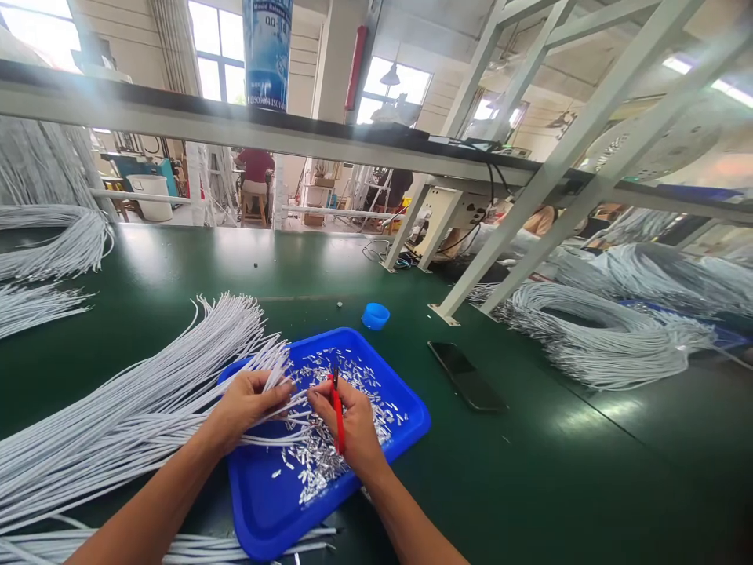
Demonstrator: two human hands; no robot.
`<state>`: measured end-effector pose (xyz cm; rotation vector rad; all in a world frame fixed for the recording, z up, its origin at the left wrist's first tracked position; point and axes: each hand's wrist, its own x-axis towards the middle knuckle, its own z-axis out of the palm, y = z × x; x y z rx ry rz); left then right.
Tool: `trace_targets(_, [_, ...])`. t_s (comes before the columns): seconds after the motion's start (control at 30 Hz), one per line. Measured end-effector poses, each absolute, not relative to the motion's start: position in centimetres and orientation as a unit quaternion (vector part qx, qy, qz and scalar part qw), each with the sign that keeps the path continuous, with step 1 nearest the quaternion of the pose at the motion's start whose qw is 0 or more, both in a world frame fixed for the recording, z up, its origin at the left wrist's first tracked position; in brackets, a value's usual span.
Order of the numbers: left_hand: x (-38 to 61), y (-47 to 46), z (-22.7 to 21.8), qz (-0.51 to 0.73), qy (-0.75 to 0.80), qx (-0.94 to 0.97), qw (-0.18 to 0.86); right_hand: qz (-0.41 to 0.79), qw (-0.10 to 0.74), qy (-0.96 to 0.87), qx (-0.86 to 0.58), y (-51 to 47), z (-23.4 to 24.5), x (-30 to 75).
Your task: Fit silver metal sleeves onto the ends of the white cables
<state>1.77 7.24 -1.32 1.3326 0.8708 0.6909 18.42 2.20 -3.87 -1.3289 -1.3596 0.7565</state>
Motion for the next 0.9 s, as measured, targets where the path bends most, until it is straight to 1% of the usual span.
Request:
trace_targets(0.07, [1.9, 7.2, -1.48, 0.317, 0.375, 0.583, 0.647, 0.33, 0.526, -0.55, -0.559, 2.23, -4.09, 18.27])
trace_targets(0.17, [1.99, 7.15, -1.66, 0.293, 0.367, 0.592, 0.655, 0.346, 0.528, -0.539, -0.557, 2.32, -4.27, 18.25])
trace_targets(0.23, [1.94, 7.23, -1.69, 0.289, 0.385, 0.585, 0.653, 0.359, 0.512, -0.549, -0.555, 2.39, -4.23, 18.46])
trace_targets(0.33, [1.69, 7.53, -1.55, 0.327, 0.402, 0.552, 0.653, 0.355, 0.454, -0.599, -0.556, 2.47, -3.96, 18.9])
trace_targets(0.43, [1.47, 7.75, -1.32, 0.348, 0.391, 0.522, 0.674, 0.294, 0.383, -0.654, -0.582, 2.42, -3.58, 19.07])
trace_targets(0.53, [1.45, 7.71, -1.2, 0.351, 0.383, 0.524, 0.675, 0.248, 0.339, -0.677, -0.604, 2.29, -3.43, 18.92])
trace_targets(0.7, [1.77, 7.41, -1.24, 0.368, 0.409, 0.541, 0.637, 0.263, 0.33, -0.67, -0.611, 2.27, -3.71, 18.78])
trace_targets(0.9, [1.82, 7.42, -1.58, 0.415, 0.434, 0.59, 0.54, 0.299, 0.342, -0.658, -0.601, 2.27, -3.75, 18.84])
